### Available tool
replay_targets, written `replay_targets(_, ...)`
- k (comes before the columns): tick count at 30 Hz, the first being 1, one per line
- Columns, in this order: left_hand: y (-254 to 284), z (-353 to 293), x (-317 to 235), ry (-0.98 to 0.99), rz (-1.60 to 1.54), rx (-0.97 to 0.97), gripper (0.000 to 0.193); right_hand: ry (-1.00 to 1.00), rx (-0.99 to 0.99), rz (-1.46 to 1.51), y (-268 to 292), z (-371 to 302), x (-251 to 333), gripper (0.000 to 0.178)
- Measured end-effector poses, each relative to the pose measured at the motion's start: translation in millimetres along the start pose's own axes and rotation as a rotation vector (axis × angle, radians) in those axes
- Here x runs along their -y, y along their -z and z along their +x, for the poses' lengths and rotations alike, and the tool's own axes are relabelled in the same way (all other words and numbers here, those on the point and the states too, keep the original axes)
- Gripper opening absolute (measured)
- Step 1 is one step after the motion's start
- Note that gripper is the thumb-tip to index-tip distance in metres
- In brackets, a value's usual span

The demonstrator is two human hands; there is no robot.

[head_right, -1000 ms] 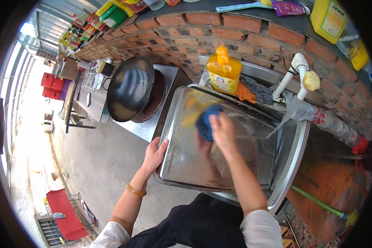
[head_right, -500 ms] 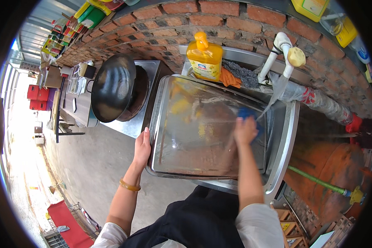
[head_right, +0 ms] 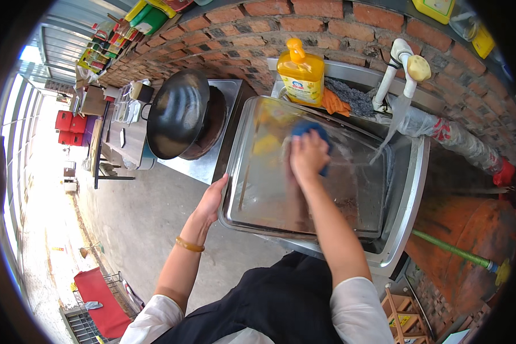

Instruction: The person scrubs a metal tray with a steel wool pad and wipes it with a cloth under running water at a sink.

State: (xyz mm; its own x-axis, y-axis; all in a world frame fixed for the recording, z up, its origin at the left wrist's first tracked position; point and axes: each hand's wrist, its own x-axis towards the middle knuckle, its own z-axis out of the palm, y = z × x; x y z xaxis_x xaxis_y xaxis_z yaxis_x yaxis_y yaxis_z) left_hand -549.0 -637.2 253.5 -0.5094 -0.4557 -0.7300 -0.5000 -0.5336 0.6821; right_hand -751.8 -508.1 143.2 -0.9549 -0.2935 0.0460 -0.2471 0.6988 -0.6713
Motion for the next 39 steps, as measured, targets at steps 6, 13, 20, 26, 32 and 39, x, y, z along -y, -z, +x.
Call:
replay_targets(6, 3, 7, -3, 0.047, -0.245, 0.238, 0.073, 0.425, 0.097, 0.22, 23, -54, 120, 0.027)
replay_targets(13, -8, -22, -20, 0.038, -0.273, 0.242, 0.088, 0.69, 0.221, 0.302, 69, -148, 104, 0.018)
replay_targets(20, 9, 7, -3, 0.05, -0.241, 0.291, 0.085, 0.937, 0.125, 0.181, 77, -176, 35, 0.019)
replay_targets(26, 5, 10, 2, -0.018, -0.147, 0.161, 0.067, 0.939, 0.042, 0.082, 83, -186, -50, 0.013)
replay_targets(32, -9, 3, 0, -0.135, 0.174, -0.011, 0.058, 0.57, 0.135, -0.096, 133, -192, -180, 0.005)
replay_targets(39, -14, -1, -7, -0.148, 0.17, -0.043, 0.05, 0.059, 0.16, -0.169, 131, -193, -204, 0.009)
